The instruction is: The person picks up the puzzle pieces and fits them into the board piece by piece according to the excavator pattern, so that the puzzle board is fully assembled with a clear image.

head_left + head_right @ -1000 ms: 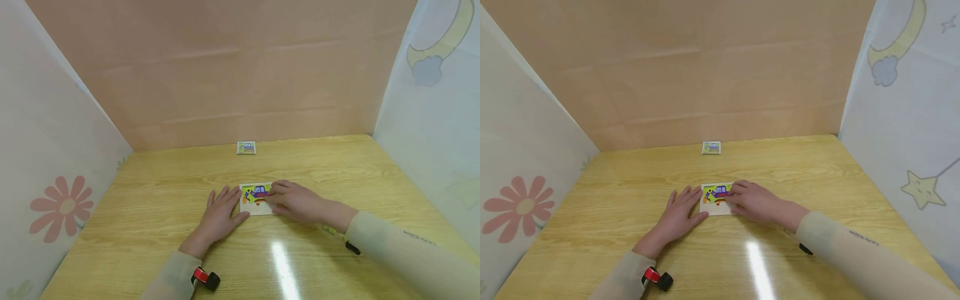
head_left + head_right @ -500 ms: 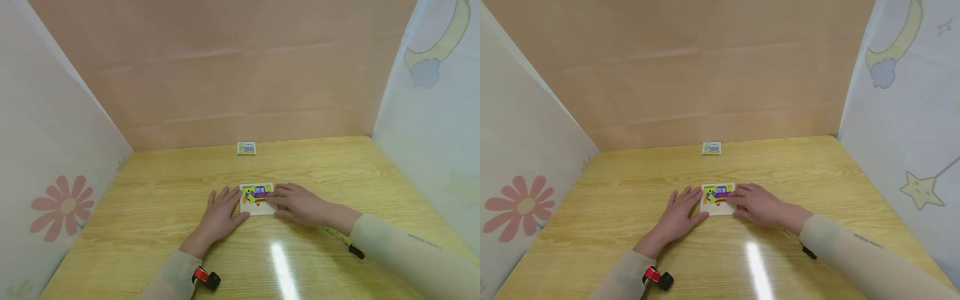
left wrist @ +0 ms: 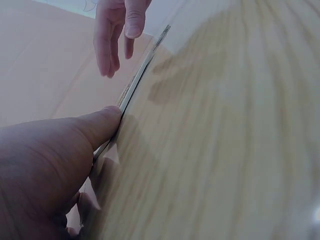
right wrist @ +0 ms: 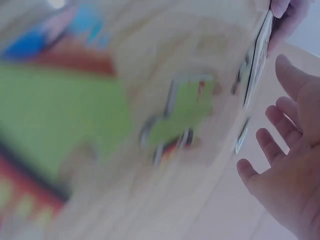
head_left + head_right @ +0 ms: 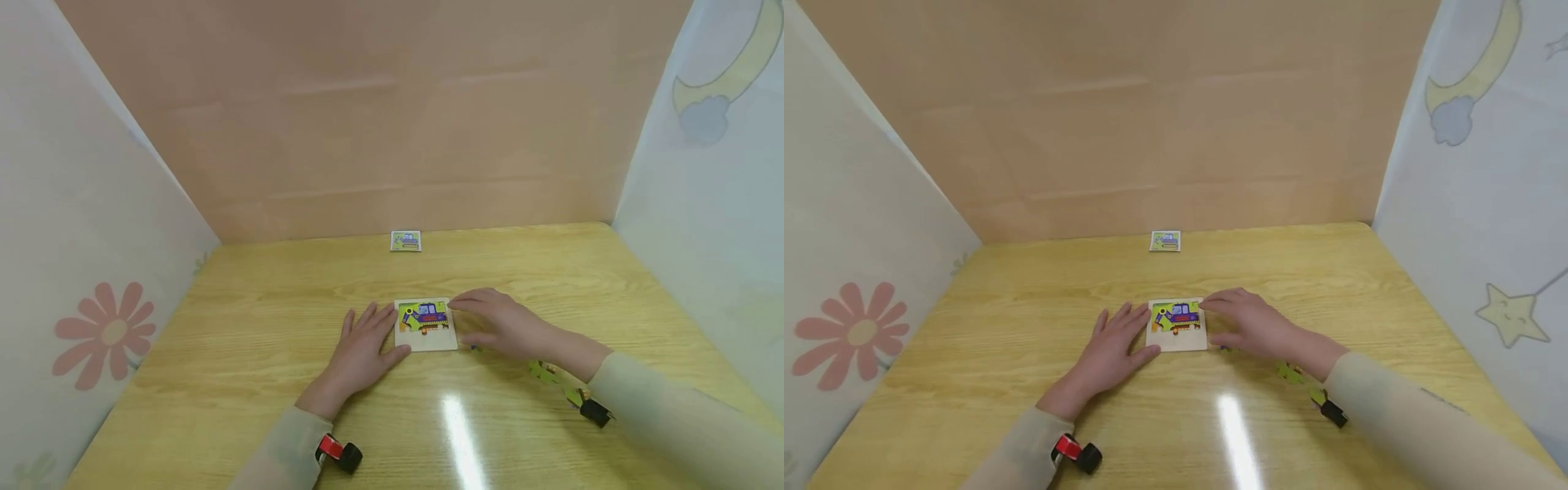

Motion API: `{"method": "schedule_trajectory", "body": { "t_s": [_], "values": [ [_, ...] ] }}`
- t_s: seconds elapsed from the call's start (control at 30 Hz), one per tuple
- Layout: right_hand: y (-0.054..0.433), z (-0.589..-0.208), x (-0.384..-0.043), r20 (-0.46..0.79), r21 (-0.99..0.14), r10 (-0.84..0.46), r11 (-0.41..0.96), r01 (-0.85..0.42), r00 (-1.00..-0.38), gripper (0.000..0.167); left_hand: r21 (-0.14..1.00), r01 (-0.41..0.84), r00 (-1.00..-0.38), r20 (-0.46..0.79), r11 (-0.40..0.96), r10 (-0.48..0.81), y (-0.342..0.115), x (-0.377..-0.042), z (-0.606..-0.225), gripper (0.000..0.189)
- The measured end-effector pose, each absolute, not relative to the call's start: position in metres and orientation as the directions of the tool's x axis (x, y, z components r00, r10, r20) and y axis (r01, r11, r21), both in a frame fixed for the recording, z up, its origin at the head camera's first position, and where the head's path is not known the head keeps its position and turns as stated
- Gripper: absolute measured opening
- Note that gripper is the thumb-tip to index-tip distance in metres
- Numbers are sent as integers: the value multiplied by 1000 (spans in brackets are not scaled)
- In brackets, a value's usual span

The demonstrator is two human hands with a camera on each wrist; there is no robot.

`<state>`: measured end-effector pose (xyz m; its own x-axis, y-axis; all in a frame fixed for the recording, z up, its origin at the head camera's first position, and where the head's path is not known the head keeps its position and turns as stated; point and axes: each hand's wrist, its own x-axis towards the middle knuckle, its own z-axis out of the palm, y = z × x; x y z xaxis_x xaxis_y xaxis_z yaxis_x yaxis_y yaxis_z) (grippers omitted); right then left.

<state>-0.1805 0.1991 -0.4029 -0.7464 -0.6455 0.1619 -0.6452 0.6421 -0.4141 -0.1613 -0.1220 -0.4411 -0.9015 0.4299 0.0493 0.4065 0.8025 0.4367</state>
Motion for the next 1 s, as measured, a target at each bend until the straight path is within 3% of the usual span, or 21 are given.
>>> {"method": "schedule_trajectory", "body": {
  "t_s": [0.23, 0.5, 1.0],
  "values": [
    [217, -393, -179, 201, -394, -592, 680, -618, -780, 48, 440, 403, -904, 52, 803, 425, -123, -162, -440, 77],
    [226, -397, -173, 125, -448, -583, 688, -570, -802, 26, 452, 397, -905, 47, 799, 423, -123, -161, -439, 76],
    [228, -406, -170, 109, -442, -620, 670, -597, -777, 25, 449, 404, -902, 50, 797, 429, -121, -162, -440, 76]
  ]
}}
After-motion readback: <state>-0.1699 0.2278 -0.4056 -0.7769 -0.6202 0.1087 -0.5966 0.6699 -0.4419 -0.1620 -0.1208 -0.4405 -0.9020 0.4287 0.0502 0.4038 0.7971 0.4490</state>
